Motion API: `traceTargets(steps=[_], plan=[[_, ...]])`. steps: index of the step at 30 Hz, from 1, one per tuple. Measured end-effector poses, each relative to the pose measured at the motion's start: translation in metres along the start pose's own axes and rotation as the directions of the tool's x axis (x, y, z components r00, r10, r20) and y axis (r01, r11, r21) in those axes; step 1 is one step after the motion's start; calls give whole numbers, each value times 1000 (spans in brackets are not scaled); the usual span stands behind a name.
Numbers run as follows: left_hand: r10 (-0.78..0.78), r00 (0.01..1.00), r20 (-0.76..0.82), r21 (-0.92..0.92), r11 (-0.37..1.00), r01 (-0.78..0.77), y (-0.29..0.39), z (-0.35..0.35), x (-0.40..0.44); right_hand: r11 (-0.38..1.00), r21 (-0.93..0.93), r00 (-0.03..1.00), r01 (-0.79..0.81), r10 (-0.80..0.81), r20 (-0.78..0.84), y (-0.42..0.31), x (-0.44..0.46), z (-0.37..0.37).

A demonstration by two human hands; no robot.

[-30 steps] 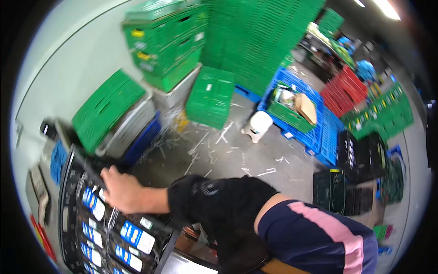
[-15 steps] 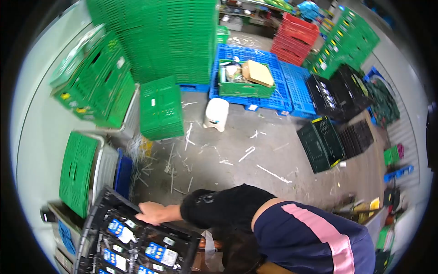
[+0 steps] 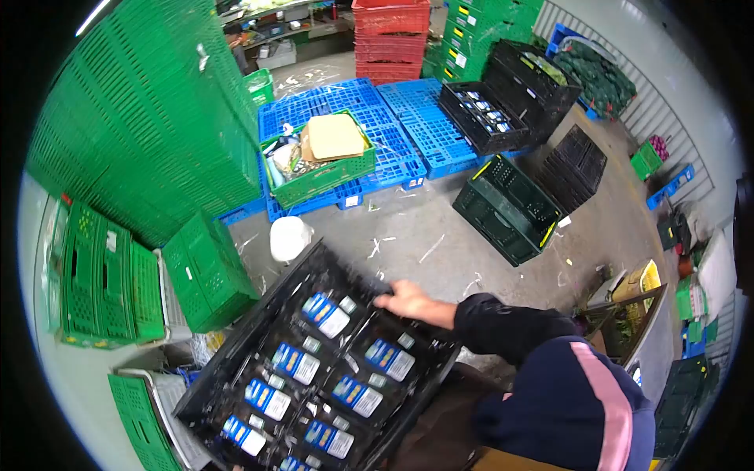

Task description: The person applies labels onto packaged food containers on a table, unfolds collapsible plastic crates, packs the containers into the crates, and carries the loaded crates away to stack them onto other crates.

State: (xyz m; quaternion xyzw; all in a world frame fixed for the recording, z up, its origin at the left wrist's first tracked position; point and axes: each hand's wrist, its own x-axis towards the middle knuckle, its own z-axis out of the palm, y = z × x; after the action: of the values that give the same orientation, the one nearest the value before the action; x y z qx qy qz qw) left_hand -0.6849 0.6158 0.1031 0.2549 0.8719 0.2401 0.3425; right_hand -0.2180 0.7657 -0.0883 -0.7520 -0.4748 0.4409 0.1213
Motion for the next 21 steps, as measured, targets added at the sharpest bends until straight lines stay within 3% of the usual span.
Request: traceTargets(steps=[3, 4, 5, 6, 7, 8, 9, 12, 13, 15, 18, 19, 21], plan=[[-5, 991, 136, 123, 992, -12, 58, 93, 19, 995, 2, 973, -99, 98, -211, 46, 15, -104], [87, 956, 279, 132, 983, -128, 68, 111, 37, 992, 22, 955, -123, 124, -269, 58, 13, -129], [289, 892, 347, -207, 952, -227, 30, 148, 94, 988, 41, 935, -147, 152, -320, 79, 13, -158], [292, 875, 386, -94, 956, -277, 69, 173, 83, 979, 94, 917, -183, 204, -342, 97, 9, -182], [436, 825, 360, -66, 894, -444, 60, 204, 126, 964, 151, 893, -218, 259, -367, 118, 9, -206], [437, 798, 416, -93, 893, -440, 90, 230, 120, 965, 204, 874, -168, 241, -422, 151, 11, -222], [432, 766, 476, -115, 894, -432, 127, 259, 112, 960, 253, 847, -122, 234, -477, 184, 8, -228], [473, 636, 610, -123, 849, -514, 216, 336, 110, 883, 420, 759, -209, 417, -501, 223, -19, -238], [448, 628, 636, -41, 832, -553, 250, 366, 104, 881, 393, 715, -262, 451, -534, 257, -17, -232], [573, 503, 647, 27, 643, -766, 289, 441, 131, 813, 472, 636, -341, 569, -521, 266, -27, -241], [628, 288, 723, -47, 460, -887, 379, 531, 113, 662, 678, 472, -319, 731, -492, 264, -41, -250], [640, 225, 735, -100, 430, -897, 405, 558, 97, 696, 670, 411, -258, 707, -576, 277, -42, -247], [591, 212, 778, -33, 377, -926, 456, 609, 70, 608, 741, 319, -286, 790, -524, 283, -52, -260]])
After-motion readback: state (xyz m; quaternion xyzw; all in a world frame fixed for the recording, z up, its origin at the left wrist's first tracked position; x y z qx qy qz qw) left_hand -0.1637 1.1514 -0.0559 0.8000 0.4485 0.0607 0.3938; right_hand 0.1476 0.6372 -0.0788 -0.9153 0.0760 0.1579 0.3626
